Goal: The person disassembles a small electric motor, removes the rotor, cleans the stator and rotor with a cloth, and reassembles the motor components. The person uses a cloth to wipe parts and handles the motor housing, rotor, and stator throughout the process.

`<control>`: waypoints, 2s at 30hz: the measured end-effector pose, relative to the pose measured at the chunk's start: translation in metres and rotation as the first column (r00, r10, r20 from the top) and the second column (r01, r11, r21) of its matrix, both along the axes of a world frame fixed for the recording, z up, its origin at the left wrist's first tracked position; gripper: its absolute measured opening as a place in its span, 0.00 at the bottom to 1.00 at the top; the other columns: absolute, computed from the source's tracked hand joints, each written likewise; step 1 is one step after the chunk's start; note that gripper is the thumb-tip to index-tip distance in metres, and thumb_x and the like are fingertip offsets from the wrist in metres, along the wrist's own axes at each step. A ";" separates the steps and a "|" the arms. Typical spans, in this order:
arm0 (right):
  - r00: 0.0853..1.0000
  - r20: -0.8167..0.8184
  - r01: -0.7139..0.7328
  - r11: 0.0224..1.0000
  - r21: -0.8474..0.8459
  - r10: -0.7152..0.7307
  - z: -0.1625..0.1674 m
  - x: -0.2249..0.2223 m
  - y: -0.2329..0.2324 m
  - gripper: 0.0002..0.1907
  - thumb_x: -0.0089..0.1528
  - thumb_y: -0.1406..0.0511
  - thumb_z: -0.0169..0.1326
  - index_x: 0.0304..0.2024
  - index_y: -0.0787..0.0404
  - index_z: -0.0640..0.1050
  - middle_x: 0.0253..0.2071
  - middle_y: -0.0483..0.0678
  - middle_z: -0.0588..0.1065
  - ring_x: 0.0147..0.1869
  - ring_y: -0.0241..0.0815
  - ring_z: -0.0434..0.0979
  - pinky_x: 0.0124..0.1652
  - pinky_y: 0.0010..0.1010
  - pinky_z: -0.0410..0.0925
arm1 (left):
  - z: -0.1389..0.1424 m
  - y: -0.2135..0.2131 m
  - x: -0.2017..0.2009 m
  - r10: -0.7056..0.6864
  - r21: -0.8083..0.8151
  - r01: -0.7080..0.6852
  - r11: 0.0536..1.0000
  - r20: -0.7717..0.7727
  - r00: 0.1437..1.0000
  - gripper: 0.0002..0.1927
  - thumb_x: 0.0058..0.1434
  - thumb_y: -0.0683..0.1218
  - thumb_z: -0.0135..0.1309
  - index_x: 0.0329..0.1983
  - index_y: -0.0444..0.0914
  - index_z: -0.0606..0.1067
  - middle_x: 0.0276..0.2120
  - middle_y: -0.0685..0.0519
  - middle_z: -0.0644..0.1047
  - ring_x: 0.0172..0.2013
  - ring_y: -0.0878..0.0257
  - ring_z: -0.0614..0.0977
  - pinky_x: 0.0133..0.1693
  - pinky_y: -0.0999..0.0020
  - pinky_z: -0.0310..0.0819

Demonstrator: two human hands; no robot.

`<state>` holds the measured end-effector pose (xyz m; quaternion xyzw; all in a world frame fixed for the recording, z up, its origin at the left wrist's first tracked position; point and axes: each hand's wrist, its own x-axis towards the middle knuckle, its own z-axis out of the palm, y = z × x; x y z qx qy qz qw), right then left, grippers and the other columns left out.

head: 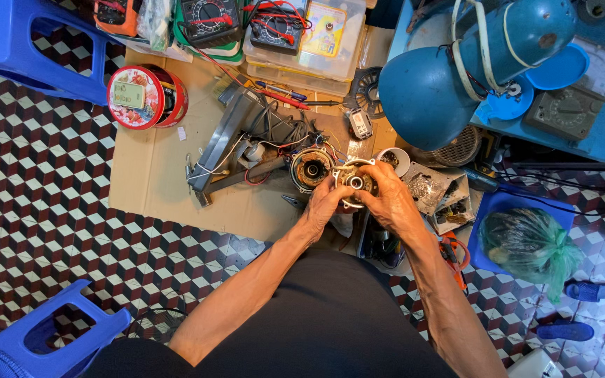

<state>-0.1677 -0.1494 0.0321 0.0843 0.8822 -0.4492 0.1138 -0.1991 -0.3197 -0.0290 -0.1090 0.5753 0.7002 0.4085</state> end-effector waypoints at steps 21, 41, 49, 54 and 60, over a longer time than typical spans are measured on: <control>0.990 -0.122 0.090 0.983 0.158 -0.071 -0.025 0.013 -0.012 0.20 0.60 0.64 0.61 0.54 0.64 0.78 0.67 0.62 0.67 0.60 0.60 0.77 0.54 0.43 0.74 | 0.001 0.005 0.006 0.049 -0.084 -0.058 0.995 -0.105 0.993 0.27 0.59 0.52 0.56 0.60 0.37 0.72 0.47 0.52 0.77 0.45 0.65 0.76 0.47 0.70 0.72; 0.983 -0.166 0.107 0.985 0.132 -0.084 -0.033 0.012 -0.015 0.16 0.60 0.67 0.63 0.49 0.67 0.78 0.62 0.62 0.69 0.58 0.60 0.78 0.51 0.40 0.76 | 0.007 0.000 0.009 0.092 0.158 -0.127 0.979 0.213 0.973 0.35 0.54 0.45 0.57 0.67 0.42 0.63 0.48 0.55 0.71 0.50 0.64 0.74 0.56 0.64 0.70; 0.979 -0.184 0.109 0.987 0.118 -0.087 -0.028 0.014 -0.017 0.15 0.59 0.70 0.63 0.48 0.67 0.78 0.60 0.62 0.69 0.57 0.61 0.78 0.51 0.40 0.74 | -0.005 0.003 0.011 0.102 0.134 -0.130 0.982 0.194 0.976 0.33 0.54 0.46 0.57 0.65 0.40 0.65 0.46 0.55 0.72 0.46 0.65 0.74 0.50 0.66 0.72; 0.969 -0.239 0.086 0.989 0.119 -0.056 -0.023 0.016 -0.018 0.17 0.57 0.74 0.60 0.49 0.68 0.77 0.61 0.63 0.68 0.59 0.63 0.76 0.53 0.43 0.73 | -0.016 0.013 0.013 0.120 -0.042 -0.120 0.992 -0.016 0.993 0.31 0.59 0.50 0.58 0.65 0.37 0.68 0.53 0.49 0.76 0.52 0.61 0.76 0.53 0.65 0.70; 0.972 -0.227 0.088 0.990 0.111 -0.061 -0.025 0.016 -0.020 0.16 0.57 0.74 0.60 0.49 0.67 0.77 0.62 0.63 0.68 0.60 0.63 0.75 0.54 0.41 0.74 | -0.024 0.026 0.016 0.087 -0.273 -0.077 0.959 0.023 0.996 0.32 0.60 0.54 0.56 0.65 0.39 0.66 0.52 0.47 0.76 0.51 0.59 0.77 0.50 0.64 0.72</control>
